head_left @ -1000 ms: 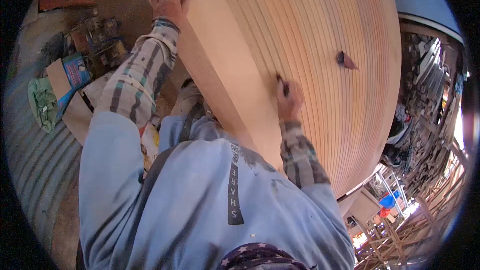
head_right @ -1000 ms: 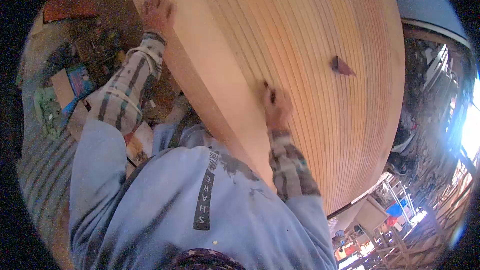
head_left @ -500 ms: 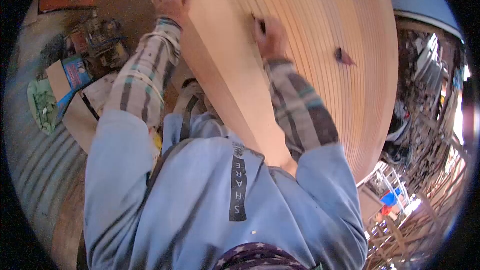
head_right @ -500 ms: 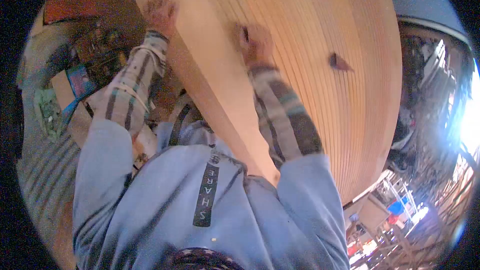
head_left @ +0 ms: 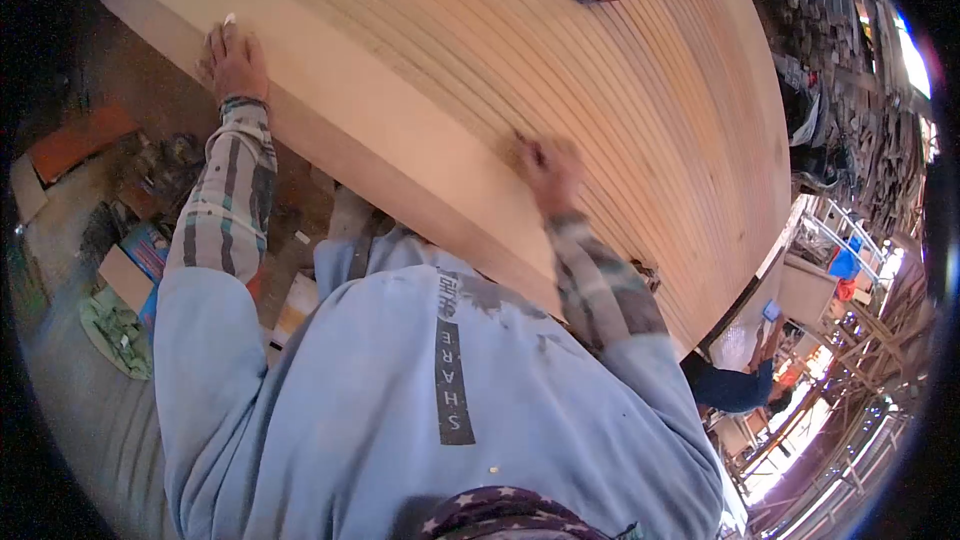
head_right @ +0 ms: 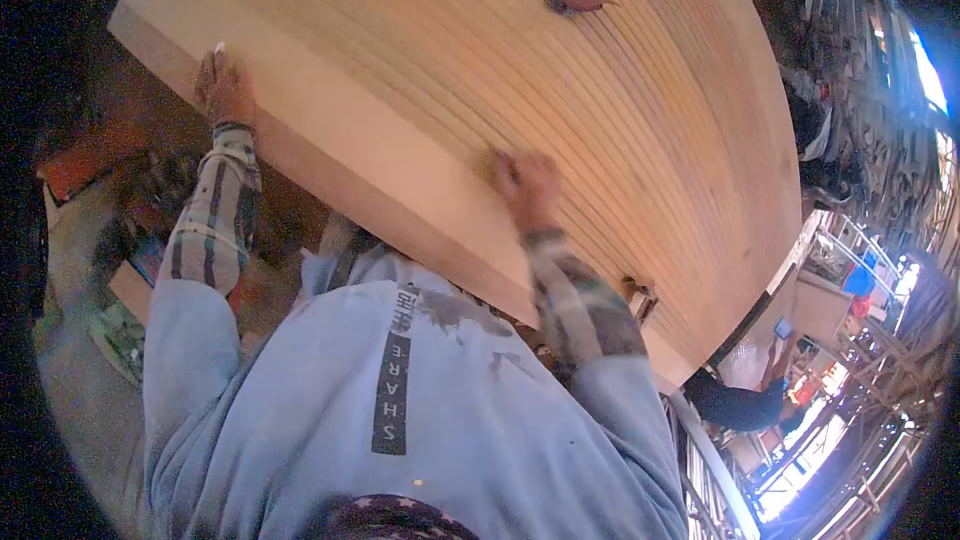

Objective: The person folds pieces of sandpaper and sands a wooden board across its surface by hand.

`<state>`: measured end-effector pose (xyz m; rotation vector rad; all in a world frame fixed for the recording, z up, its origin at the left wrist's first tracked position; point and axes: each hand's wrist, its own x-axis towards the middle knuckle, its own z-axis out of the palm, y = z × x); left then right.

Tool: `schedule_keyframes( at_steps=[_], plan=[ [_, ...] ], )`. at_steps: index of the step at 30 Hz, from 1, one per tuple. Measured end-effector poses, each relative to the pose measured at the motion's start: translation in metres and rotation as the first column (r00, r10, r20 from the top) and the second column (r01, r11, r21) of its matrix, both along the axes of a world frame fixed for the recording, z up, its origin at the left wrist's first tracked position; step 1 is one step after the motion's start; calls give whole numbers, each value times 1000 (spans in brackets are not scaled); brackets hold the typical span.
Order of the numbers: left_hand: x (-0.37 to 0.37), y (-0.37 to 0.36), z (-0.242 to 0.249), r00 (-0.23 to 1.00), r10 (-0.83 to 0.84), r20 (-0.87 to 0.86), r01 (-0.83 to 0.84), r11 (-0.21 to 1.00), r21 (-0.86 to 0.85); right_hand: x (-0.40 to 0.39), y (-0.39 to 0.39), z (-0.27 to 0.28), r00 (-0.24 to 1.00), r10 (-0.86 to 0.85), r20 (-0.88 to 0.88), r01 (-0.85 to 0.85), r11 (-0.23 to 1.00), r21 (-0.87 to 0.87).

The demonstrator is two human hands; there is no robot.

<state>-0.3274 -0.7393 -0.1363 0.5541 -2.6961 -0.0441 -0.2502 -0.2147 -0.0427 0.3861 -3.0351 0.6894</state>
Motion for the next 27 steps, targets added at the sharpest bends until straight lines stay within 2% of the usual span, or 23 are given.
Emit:
schedule_keyframes(
  at_steps=[1,2,3,5,6,8,10,12,13,14,17,19,20,21,23,24,25,27],
  plan=[
    [-1,0,3,1000,-10,-1,10,1000,-6,-30,-45,-11,989,51,-137,-73,984,-162],
    [-1,2,6,1000,1,29,-1,1000,-16,-56,-88,-6,986,100,-132,-121,981,-154],
    [1,4,8,998,16,56,-15,1000,-26,-78,-118,-25,989,117,-87,-128,981,-146],
    [0,-2,-1,1000,6,17,-6,1000,-10,-101,-155,-19,980,60,-189,-67,997,-29],
    [-1,-3,-3,1000,7,-17,-7,1000,16,-93,-141,-19,981,41,-190,-47,999,-25],
    [-2,-3,-1,1000,-5,-7,5,1000,16,-65,-92,-14,993,96,-75,-105,985,-135],
    [3,0,3,1000,0,24,0,1000,18,-18,-11,-6,988,118,-97,-125,990,-70],
    [2,3,8,999,-30,-19,30,999,9,37,82,5,994,87,-63,-76,983,168],
    [1,2,9,999,-26,-19,26,1000,12,61,122,11,997,68,-35,-59,974,220],
    [-1,2,10,1000,-19,-5,19,1000,22,80,150,23,998,-5,60,-11,964,264],
    [-2,0,4,999,7,34,-8,1000,7,93,164,22,996,-81,23,67,930,361],
    [0,2,7,998,25,64,-24,999,-31,53,98,12,1000,-14,4,13,985,172],
    [1,10,12,999,21,41,-20,1000,-10,26,53,1,999,-33,-38,35,998,49],
    [1,13,17,1000,14,15,-14,1000,11,0,3,-6,995,6,-96,-5,1000,13],
    [0,13,17,1000,-7,1,7,1000,24,-59,-90,-14,998,44,-46,-50,990,-133],
    [2,11,16,999,-29,-12,30,998,51,-83,-126,-17,991,100,-86,-113,978,-175],
    [3,10,16,999,-34,-10,34,999,42,-106,-157,-22,987,130,-95,-143,980,-141],
    [2,10,16,1000,-9,21,9,1000,16,-115,-170,-23,982,155,-109,-167,980,-107]
  ],
)
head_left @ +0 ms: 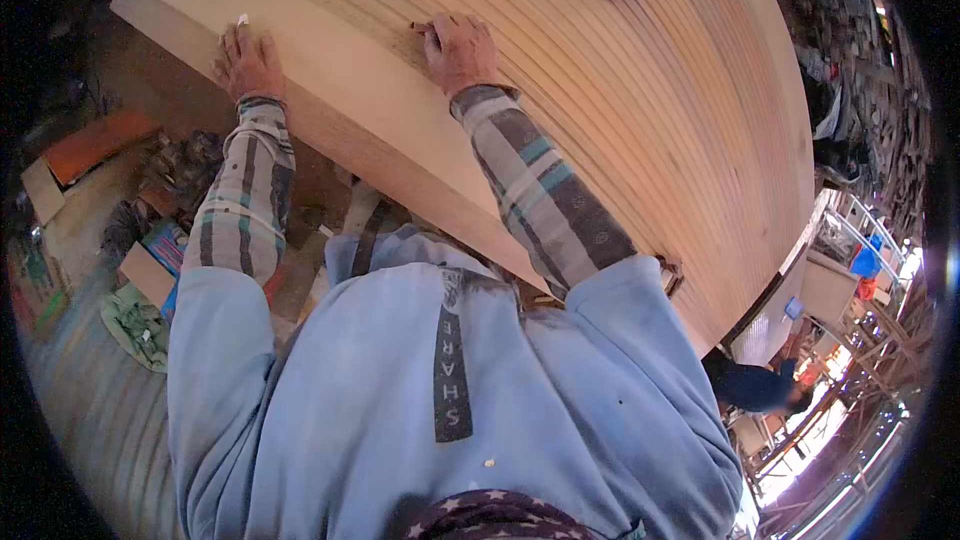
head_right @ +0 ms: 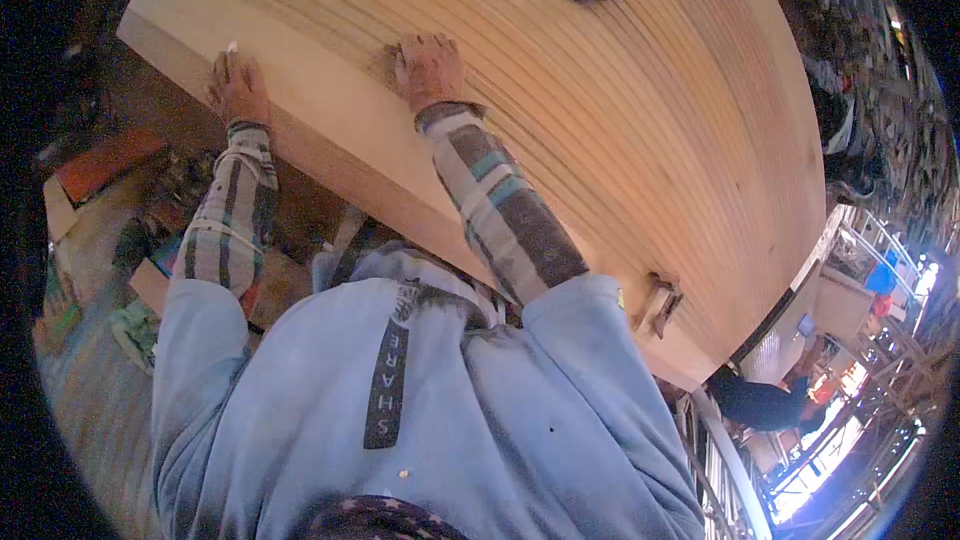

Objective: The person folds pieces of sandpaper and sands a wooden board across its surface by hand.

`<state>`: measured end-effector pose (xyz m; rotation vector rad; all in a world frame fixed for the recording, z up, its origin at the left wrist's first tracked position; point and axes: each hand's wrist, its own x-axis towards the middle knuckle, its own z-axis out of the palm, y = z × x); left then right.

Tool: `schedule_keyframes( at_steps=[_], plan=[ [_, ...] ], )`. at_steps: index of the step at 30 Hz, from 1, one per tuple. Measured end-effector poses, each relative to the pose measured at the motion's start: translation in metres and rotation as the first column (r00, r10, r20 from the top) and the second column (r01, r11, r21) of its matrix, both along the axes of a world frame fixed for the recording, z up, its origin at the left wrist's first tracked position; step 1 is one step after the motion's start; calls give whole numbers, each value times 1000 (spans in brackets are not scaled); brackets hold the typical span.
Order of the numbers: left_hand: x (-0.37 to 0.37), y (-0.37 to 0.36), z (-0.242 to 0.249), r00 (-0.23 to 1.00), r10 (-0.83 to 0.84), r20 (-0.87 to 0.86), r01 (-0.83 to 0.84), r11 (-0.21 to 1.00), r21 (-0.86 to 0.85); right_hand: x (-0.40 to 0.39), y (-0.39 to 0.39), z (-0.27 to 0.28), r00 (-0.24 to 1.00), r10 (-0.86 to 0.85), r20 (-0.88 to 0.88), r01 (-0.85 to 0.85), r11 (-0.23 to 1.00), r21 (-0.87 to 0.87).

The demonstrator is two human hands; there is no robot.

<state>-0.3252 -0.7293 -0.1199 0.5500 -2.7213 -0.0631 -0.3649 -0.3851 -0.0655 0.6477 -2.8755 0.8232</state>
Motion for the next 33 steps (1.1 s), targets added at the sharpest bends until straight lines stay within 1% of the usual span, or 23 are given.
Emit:
schedule_keyframes(
  at_steps=[2,3,4,5,6,7,8,9,11,12,14,16,19,20,21,22,23,25,26,28,30,32,33],
  plan=[
    [-3,-1,-2,1000,14,19,-14,1000,11,12,12,7,998,-34,56,30,997,74],
    [-3,-2,-4,998,47,42,-48,999,23,30,39,11,999,-33,29,34,999,-15],
    [-3,-3,-8,998,50,44,-52,998,31,57,81,15,1000,-29,9,30,994,-103],
    [-3,-7,-13,1000,6,-8,-5,999,41,82,125,22,998,-16,61,16,1000,-1],
    [-2,-9,-15,997,-39,-60,41,998,47,113,175,24,990,-21,143,22,1000,-4],
    [-3,-9,-16,998,-30,-54,32,998,51,138,211,37,961,-149,234,142,989,46],
    [-4,-9,-14,998,-31,-55,33,999,28,163,259,32,964,-154,216,142,987,74],
    [-4,-9,-11,998,-31,-58,31,1000,3,186,297,35,949,-245,197,197,952,232],
    [-2,-3,0,1000,-2,-10,2,1000,8,209,319,52,855,-432,286,394,901,182],
    [-3,-1,1,999,16,28,-17,1000,13,202,310,46,859,-422,292,383,906,181],
    [-1,3,1,999,9,35,-10,1000,24,195,277,27,935,-302,188,274,948,163],
    [-3,6,4,999,20,27,-20,999,25,151,208,21,967,-210,144,175,960,220],
    [3,11,13,996,63,65,-63,998,10,80,89,17,992,-96,86,87,991,105],
    [3,11,13,999,26,26,-28,999,47,57,54,11,997,-59,52,55,995,81],
    [2,11,13,1000,-10,-13,12,996,85,33,18,4,999,5,35,-4,1000,-23],
    [0,13,15,1000,-2,-9,2,997,79,12,-17,-4,1000,16,-1,-16,1000,16],
    [0,17,18,1000,5,-6,-5,996,87,-8,-54,-2,999,7,-33,-7,1000,-1],
    [6,18,20,1000,7,0,-7,996,89,-39,-101,4,989,75,-131,-87,992,-87],
    [6,16,18,1000,-5,-10,6,998,63,-40,-108,2,988,74,-134,-87,992,-92],
    [2,14,15,998,-42,-37,43,998,44,-42,-106,4,997,32,-76,-32,999,4],
    [1,13,11,1000,25,0,-25,999,42,-7,-48,-2,997,8,-72,-6,1000,24],
    [0,9,7,1000,2,-26,-1,998,59,41,39,9,997,73,4,-73,997,32],
    [2,7,6,999,-16,-41,19,998,63,68,82,16,999,41,27,-42,998,45]
  ],
)
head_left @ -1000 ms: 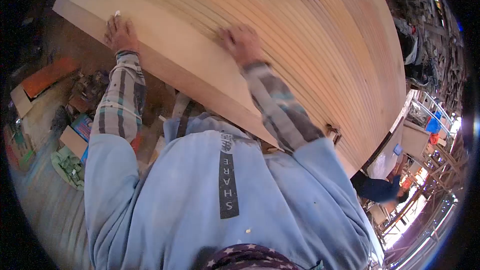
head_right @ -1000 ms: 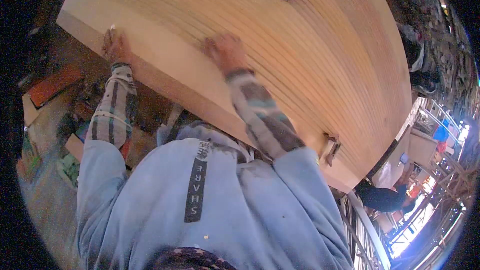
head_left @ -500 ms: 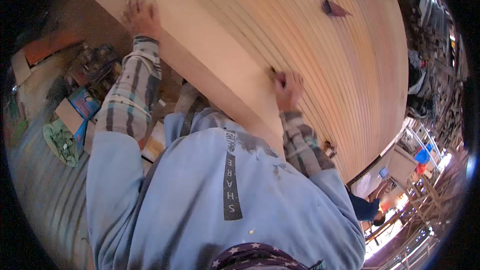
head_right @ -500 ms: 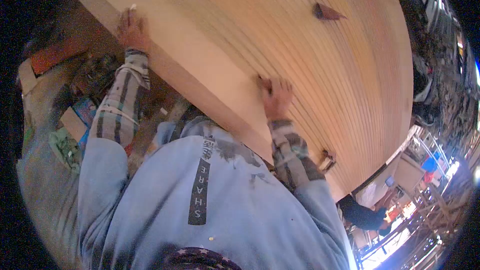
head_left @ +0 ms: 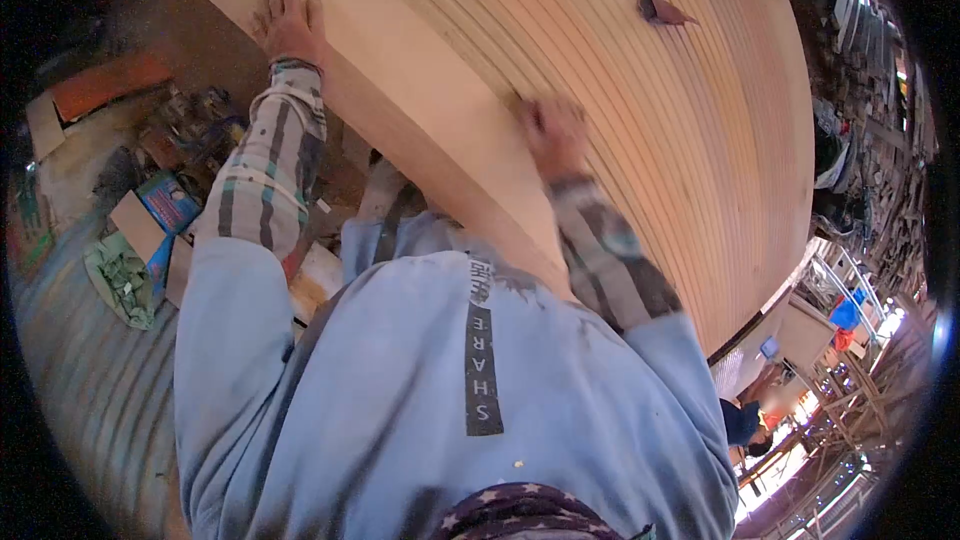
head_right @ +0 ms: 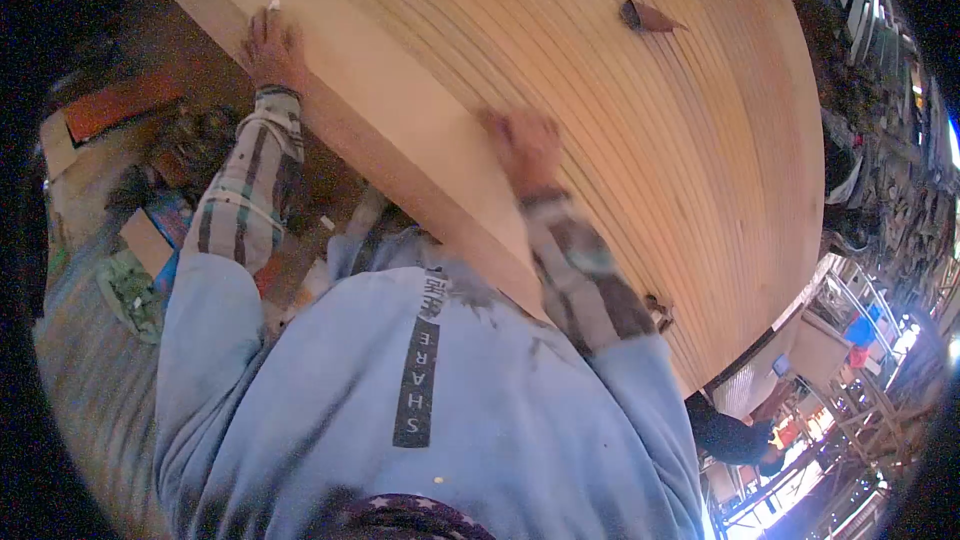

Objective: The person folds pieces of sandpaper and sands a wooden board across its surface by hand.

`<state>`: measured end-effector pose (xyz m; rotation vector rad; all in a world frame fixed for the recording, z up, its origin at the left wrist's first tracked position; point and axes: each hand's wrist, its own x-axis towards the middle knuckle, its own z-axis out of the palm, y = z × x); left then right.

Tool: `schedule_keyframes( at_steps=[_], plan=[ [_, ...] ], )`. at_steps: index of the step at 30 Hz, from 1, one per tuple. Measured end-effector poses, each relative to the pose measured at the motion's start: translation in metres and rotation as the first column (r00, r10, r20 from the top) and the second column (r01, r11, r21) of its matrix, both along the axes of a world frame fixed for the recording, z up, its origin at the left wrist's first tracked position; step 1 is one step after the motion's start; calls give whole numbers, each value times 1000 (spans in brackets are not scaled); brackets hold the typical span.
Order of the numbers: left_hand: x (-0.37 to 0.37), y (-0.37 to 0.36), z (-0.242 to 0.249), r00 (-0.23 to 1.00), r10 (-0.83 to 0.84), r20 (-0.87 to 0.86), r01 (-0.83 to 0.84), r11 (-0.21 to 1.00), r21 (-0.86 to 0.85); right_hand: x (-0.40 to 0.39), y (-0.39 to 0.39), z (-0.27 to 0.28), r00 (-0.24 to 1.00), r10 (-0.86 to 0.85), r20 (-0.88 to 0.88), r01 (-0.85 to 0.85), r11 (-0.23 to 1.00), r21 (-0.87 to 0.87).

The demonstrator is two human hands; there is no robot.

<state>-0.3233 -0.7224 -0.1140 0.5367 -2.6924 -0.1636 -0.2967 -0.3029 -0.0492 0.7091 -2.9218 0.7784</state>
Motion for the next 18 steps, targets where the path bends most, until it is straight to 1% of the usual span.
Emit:
schedule_keyframes(
  at_steps=[1,2,3,4,5,7,8,9,11,13,15,16,17,18],
  plan=[
    [1,0,-1,1000,3,-1,-3,1000,5,28,44,8,1000,-28,-1,28,997,68],
    [-1,-2,-1,1000,2,-6,-3,1000,-15,53,88,17,1000,-12,14,10,991,136],
    [-4,-3,-1,1000,2,-14,-2,999,-36,78,125,20,996,-76,43,66,976,208],
    [-4,-3,-1,1000,8,-14,-9,999,-34,98,154,27,991,-123,52,107,965,241],
    [-2,-2,-1,1000,21,15,-20,999,-36,104,161,36,984,-165,64,142,952,271],
    [-2,-2,-1,998,45,41,-43,998,-52,97,154,20,984,-164,64,145,961,235],
    [-2,-1,-1,998,40,45,-36,996,-80,90,139,14,983,-172,63,156,967,202],
    [-2,0,-2,998,35,52,-29,994,-107,69,106,15,987,-134,91,119,981,151],
    [-2,4,-2,996,58,71,-50,992,-119,20,34,9,999,-50,20,48,995,83],
    [-2,6,7,992,85,91,-73,989,-127,-31,-44,-10,999,18,-37,-17,999,30],
    [1,13,22,994,49,101,-45,998,-37,-82,-131,-6,993,77,-87,-81,996,-44],
    [2,14,23,993,63,101,-59,997,-46,-109,-174,-13,992,107,-74,-105,994,24],
    [2,13,18,992,57,112,-56,998,-17,-135,-218,-14,987,104,-119,-113,991,-73],
    [2,10,15,991,50,122,-52,999,9,-160,-260,-23,975,112,-191,-134,985,-105]
  ],
)
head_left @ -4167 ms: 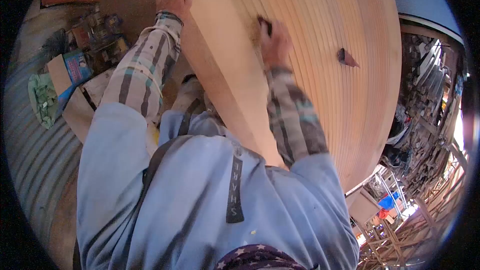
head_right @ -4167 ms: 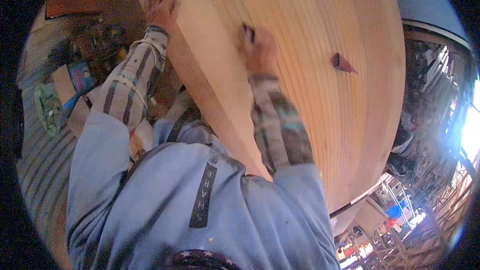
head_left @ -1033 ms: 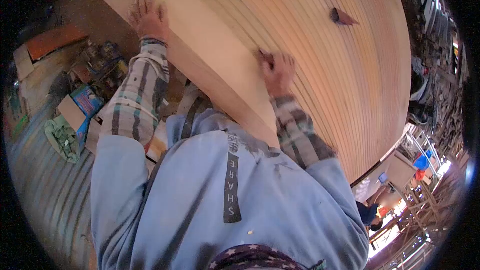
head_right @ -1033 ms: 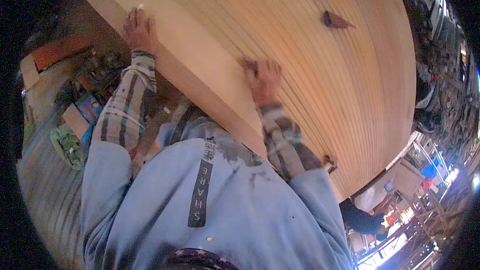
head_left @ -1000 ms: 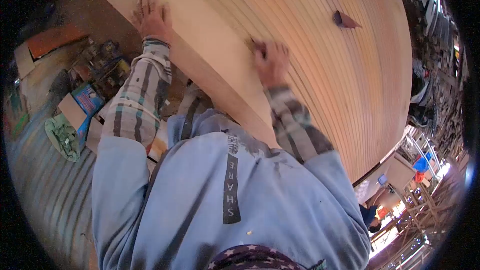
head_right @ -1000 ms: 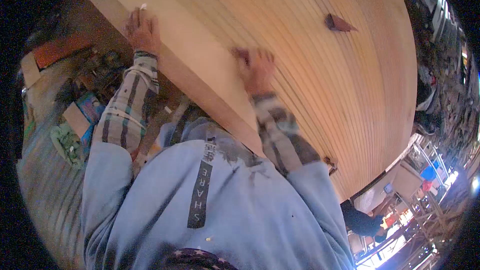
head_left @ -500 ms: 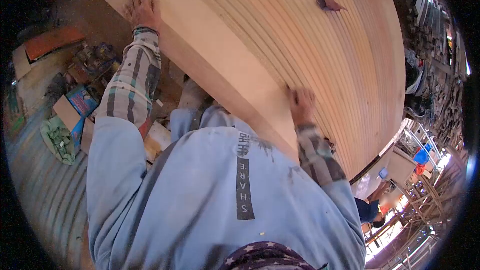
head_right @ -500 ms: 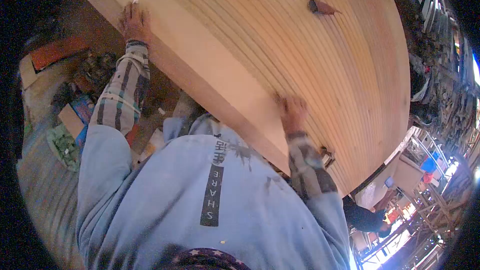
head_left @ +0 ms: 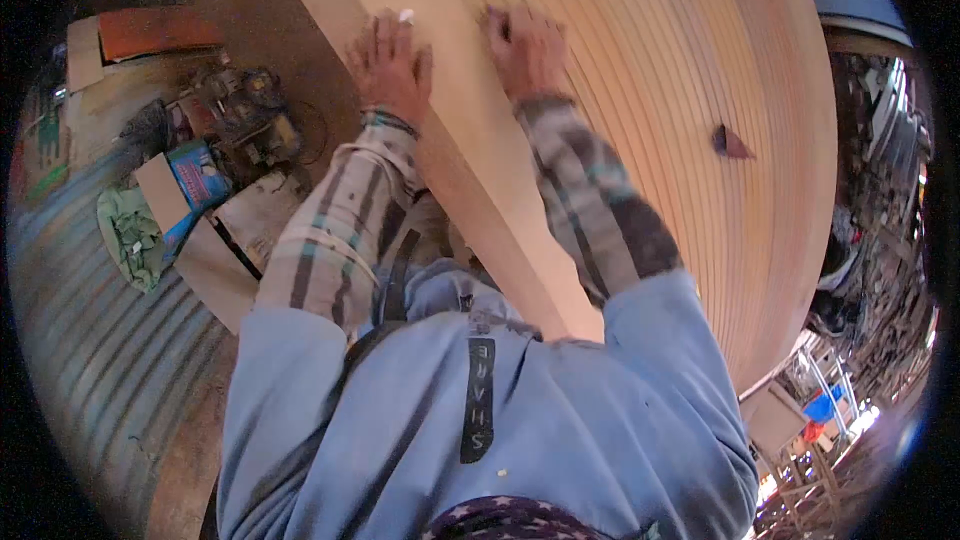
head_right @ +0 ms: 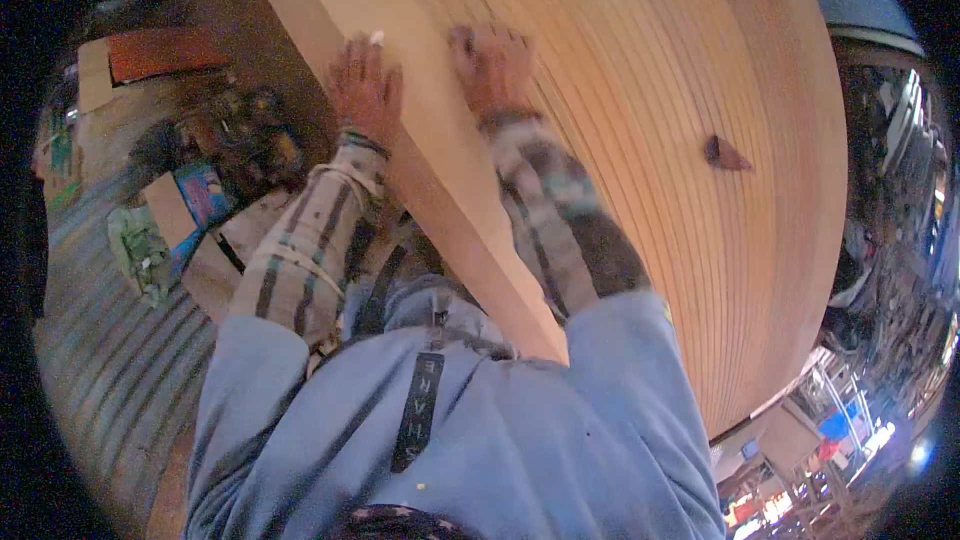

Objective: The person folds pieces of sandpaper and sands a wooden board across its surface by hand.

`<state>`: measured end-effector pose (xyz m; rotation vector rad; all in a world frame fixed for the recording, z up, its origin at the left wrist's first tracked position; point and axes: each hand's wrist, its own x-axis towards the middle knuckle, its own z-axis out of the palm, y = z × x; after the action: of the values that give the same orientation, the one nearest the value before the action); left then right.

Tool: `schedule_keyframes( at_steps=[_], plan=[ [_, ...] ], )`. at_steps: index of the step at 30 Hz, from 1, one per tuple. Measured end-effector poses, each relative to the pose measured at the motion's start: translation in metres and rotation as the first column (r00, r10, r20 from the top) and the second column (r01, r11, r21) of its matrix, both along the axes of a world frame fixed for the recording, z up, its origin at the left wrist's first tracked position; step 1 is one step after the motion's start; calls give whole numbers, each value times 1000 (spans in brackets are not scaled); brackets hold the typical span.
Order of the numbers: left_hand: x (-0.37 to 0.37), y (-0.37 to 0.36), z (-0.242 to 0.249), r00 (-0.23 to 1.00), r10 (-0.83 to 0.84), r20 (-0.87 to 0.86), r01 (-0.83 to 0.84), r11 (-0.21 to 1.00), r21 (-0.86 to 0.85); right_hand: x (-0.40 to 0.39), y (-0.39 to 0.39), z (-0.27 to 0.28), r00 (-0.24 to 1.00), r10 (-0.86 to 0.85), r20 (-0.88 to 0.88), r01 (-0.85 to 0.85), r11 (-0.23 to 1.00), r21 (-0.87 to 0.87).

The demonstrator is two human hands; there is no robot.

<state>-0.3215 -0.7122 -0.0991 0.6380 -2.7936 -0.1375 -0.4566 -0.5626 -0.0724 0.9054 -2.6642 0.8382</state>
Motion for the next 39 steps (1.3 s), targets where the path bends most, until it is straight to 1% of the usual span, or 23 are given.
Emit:
schedule_keyframes(
  at_steps=[2,4,7,8,10,12,14,16,19,20,22,23,25,26,28,30,31,32,33,35,36,38,39],
  plan=[
    [-1,2,0,999,6,-34,-7,1000,-3,-42,-74,-16,993,1,-115,0,1000,10],
    [-2,-5,1,998,2,-61,-2,1000,0,-69,-130,-30,993,-2,-121,20,990,143],
    [1,0,-1,995,-29,-91,32,999,30,-73,-140,-51,996,-52,-70,71,954,291],
    [2,-4,-11,999,-10,-43,8,999,-43,-65,-116,-44,994,-74,-80,95,949,302],
    [-1,-9,-22,1000,9,-21,-11,994,-105,-27,-38,-12,988,118,-103,-110,991,82],
    [-3,-18,-30,998,-16,-57,9,991,-131,21,42,-2,995,103,-1,-100,974,203],
    [-3,-45,-53,989,-121,-85,108,983,-150,70,126,20,997,44,69,-50,994,94],
    [-9,-52,-61,977,-177,-115,166,981,-102,124,213,32,938,-107,330,5,955,296],
    [9,-15,-43,998,-66,-15,67,997,45,226,363,41,921,-245,304,140,934,329],
    [20,11,-36,995,-96,-16,96,994,50,259,417,45,918,-267,292,167,930,327],
    [48,70,-18,1000,-3,16,2,999,49,325,520,47,913,-381,144,285,851,442],
    [63,97,-25,998,-25,-54,29,996,81,351,566,57,897,-414,158,305,835,458],
    [84,152,-20,997,-73,-27,75,994,76,385,618,78,830,-547,111,371,689,623],
    [87,168,-15,993,-120,-1,119,990,75,386,618,75,827,-552,108,380,689,617],
    [88,177,-8,984,-175,-19,176,984,37,376,600,62,863,-490,124,420,831,364],
    [87,178,-2,990,-140,9,140,990,-16,343,540,24,910,-383,161,320,893,316],
    [85,176,-2,989,-149,9,150,988,-24,312,490,31,931,-337,144,314,936,161],
    [85,174,-3,989,-146,10,146,989,-29,292,456,22,913,-263,313,219,961,169],
    [86,174,-5,990,-140,14,140,990,-32,276,422,-1,940,-284,192,263,957,126],
    [87,173,-4,988,-153,6,153,988,-31,248,388,18,897,-289,334,249,955,158],
    [88,173,-3,986,-165,-5,164,986,-21,259,399,13,891,-296,346,255,954,159],
    [87,173,-3,987,-163,-2,163,986,-20,286,449,7,949,-259,177,254,966,53],
    [89,173,-3,987,-158,-2,158,987,-22,305,487,28,941,-264,214,234,960,154]
  ],
)
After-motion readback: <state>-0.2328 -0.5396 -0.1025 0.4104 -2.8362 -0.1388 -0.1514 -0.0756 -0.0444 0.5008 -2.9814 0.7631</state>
